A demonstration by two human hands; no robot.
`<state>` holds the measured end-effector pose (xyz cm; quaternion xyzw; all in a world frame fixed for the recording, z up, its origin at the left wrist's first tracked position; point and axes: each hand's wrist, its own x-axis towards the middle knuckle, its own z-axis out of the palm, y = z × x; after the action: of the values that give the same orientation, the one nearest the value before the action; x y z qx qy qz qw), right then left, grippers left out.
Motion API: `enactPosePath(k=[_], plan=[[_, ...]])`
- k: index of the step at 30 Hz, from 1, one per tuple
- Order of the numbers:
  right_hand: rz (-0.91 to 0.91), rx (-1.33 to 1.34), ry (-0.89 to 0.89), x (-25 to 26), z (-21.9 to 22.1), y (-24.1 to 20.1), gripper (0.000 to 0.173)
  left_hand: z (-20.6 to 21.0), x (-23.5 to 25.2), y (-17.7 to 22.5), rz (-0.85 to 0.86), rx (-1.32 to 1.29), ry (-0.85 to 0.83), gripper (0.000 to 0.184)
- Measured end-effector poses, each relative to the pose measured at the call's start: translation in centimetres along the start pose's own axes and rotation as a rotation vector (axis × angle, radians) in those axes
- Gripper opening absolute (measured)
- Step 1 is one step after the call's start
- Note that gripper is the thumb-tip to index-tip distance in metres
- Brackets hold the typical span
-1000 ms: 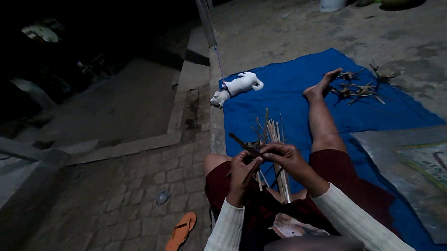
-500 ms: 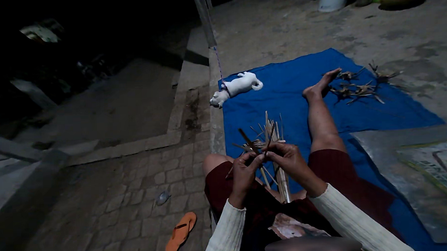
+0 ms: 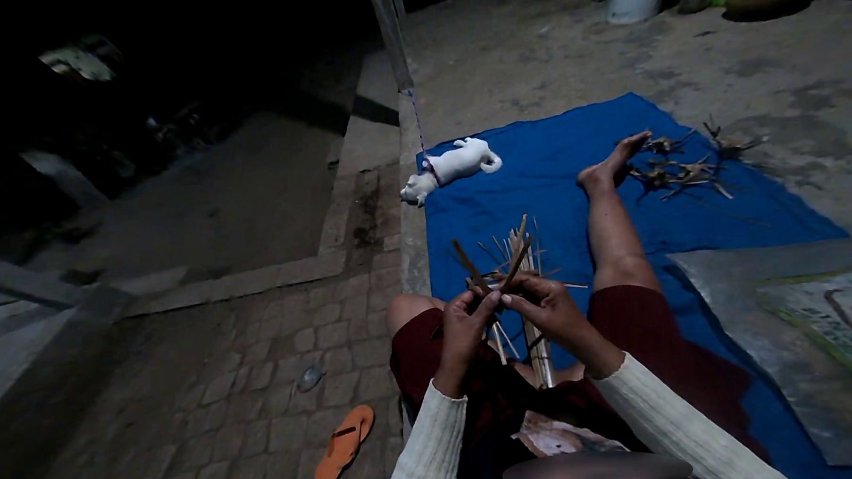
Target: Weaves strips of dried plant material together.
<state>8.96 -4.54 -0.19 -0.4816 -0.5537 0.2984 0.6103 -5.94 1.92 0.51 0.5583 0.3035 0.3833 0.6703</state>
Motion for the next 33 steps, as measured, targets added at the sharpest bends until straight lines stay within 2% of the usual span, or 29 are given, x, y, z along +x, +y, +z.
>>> enactPosePath(k=[13, 19, 23, 25, 27, 29, 31, 33], plan=[[0.041, 0.013, -0.001, 0.0, 0.3, -0.5, 0.015, 0.0, -0.2, -0.3, 0.063, -0.032, 0.028, 0.004], [0.312, -0.028, -0.016, 0.2, 0.3, -3.0, 0.03, -0.1, 0.2, -0.9, 0.175, 0.093, 0.177, 0.006], [0.485, -0.234, -0.212, 0.5, -0.7, -6.7, 0.041, -0.4, 0.5, -1.3, 0.216, 0.136, 0.259, 0.005], [0.467, -0.243, -0.27, 0.4, -0.9, -7.8, 0.032, -0.5, 0.4, -1.4, 0.214, 0.141, 0.259, 0.006], [0.386, -0.235, -0.206, 0.3, -0.9, -7.6, 0.024, -0.3, 0.3, -1.3, 0.21, 0.117, 0.225, 0.006], [0.366, -0.195, -0.12, 0.6, -0.9, -6.1, 0.022, 0.1, 0.0, -1.2, 0.204, 0.062, 0.172, 0.005], [0.393, -0.076, -0.1, 1.1, -1.1, -4.4, 0.023, 0.6, -0.4, -0.8, 0.178, 0.018, 0.11, 0.005], [0.373, 0.085, -0.097, 1.1, -1.2, -2.9, 0.015, 0.7, -0.7, -0.4, 0.148, -0.005, 0.065, 0.006]])
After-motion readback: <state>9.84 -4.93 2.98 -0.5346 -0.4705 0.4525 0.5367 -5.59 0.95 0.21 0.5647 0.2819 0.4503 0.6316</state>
